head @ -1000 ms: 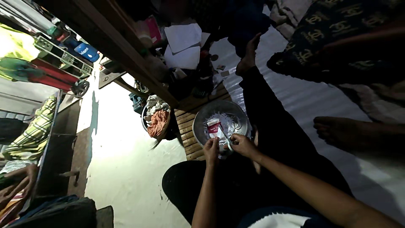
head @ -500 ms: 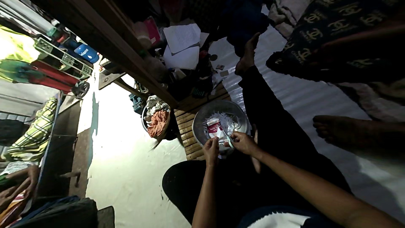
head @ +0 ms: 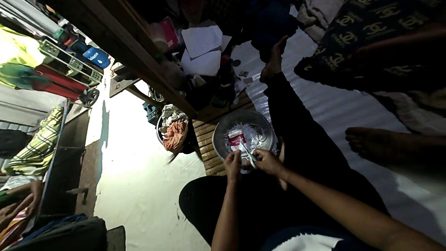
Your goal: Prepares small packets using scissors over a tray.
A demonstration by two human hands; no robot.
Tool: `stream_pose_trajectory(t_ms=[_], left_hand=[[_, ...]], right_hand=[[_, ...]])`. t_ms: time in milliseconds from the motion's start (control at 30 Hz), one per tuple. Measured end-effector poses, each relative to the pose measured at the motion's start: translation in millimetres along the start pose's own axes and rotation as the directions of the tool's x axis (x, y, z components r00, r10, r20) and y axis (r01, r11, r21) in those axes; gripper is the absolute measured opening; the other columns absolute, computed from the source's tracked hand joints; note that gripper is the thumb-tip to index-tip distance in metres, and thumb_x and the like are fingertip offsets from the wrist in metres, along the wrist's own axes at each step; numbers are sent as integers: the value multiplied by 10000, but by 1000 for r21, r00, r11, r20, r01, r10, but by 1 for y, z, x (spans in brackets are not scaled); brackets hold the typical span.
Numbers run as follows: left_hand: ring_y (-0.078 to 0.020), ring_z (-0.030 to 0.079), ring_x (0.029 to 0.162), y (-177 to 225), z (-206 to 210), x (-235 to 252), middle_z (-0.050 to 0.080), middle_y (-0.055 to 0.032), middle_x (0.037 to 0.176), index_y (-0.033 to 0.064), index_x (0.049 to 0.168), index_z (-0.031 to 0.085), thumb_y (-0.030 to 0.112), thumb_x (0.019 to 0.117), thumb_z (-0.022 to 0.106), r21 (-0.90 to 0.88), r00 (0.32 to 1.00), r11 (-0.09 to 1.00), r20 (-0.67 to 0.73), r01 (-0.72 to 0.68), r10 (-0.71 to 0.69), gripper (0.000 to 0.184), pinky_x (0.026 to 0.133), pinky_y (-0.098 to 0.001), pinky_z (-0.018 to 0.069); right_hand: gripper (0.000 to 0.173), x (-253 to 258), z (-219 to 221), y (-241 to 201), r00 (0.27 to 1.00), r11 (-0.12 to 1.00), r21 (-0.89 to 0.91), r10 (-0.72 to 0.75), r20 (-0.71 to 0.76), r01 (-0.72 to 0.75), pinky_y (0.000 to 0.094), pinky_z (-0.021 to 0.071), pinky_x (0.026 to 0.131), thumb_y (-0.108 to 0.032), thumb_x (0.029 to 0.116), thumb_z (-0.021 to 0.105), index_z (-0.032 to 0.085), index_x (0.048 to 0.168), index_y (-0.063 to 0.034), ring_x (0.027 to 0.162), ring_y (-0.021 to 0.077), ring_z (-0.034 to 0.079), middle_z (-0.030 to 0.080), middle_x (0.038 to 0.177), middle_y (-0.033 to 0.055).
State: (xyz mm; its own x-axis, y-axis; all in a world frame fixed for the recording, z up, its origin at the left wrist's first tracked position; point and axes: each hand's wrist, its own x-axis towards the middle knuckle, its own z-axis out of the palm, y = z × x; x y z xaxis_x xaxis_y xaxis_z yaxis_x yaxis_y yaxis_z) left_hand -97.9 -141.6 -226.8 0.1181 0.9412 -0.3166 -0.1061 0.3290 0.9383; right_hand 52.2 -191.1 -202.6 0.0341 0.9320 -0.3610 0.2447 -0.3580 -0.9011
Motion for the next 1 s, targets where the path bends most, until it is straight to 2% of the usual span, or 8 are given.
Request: stream_pose_trajectory(t_ms=[300,433,500,567,733,833,1000], left_hand=[[21,445,481,1,0,0,534,55,604,-14,892,651,38,1021,563,4,1000,1000,-6,-2,2,164,475,-143,401],[25,435,474,0,-1,-1,533,52,601,-13,879,651,27,1021,556,-11,1000,1000,-10,-3,3,176,462,-135,383],[22,433,469,0,0,-1,530,49,601,-16,882,650,31,1022,562,-4,1000,1000,-27,10,-10,172,457,-133,377],[16,431,466,1,0,0,524,46,597,-17,883,648,40,1026,563,0,999,1000,-37,19,-19,175,456,-139,384],[19,422,463,-1,0,1,518,51,589,-13,877,652,44,1024,568,-5,1000,1000,-21,11,-11,179,452,-140,377],[24,435,481,-1,0,1,528,53,607,-22,905,650,46,1028,561,30,1000,1000,-12,9,-9,167,469,-139,387],[25,423,466,0,0,1,522,56,594,-22,906,650,53,1030,562,13,1000,1000,-6,14,-14,169,455,-136,375]], right_hand=[[269,0,2,4,997,999,-18,-40,-65,39,310,435,658,-174,915,741,639,1026,48,655,118,468,543,767,61],[277,2,-5,1,999,999,-50,-8,-35,6,360,453,693,-175,941,725,631,1051,61,693,167,499,571,812,108],[298,4,-6,3,1000,999,-33,12,-2,-12,394,493,735,-185,941,729,637,1069,68,737,203,567,625,882,158],[328,4,-5,3,998,999,-23,42,42,-41,414,521,750,-231,938,736,633,1081,45,747,211,605,641,896,152],[375,2,-2,2,996,998,-31,51,78,-49,398,495,711,-291,913,767,633,1062,27,712,184,562,609,843,113],[355,4,1,7,998,999,-50,25,63,-22,461,496,759,-249,921,746,641,1080,51,778,248,593,633,899,168],[329,3,3,6,999,998,-62,16,32,-14,416,482,722,-230,920,748,636,1057,47,733,212,561,611,858,140]])
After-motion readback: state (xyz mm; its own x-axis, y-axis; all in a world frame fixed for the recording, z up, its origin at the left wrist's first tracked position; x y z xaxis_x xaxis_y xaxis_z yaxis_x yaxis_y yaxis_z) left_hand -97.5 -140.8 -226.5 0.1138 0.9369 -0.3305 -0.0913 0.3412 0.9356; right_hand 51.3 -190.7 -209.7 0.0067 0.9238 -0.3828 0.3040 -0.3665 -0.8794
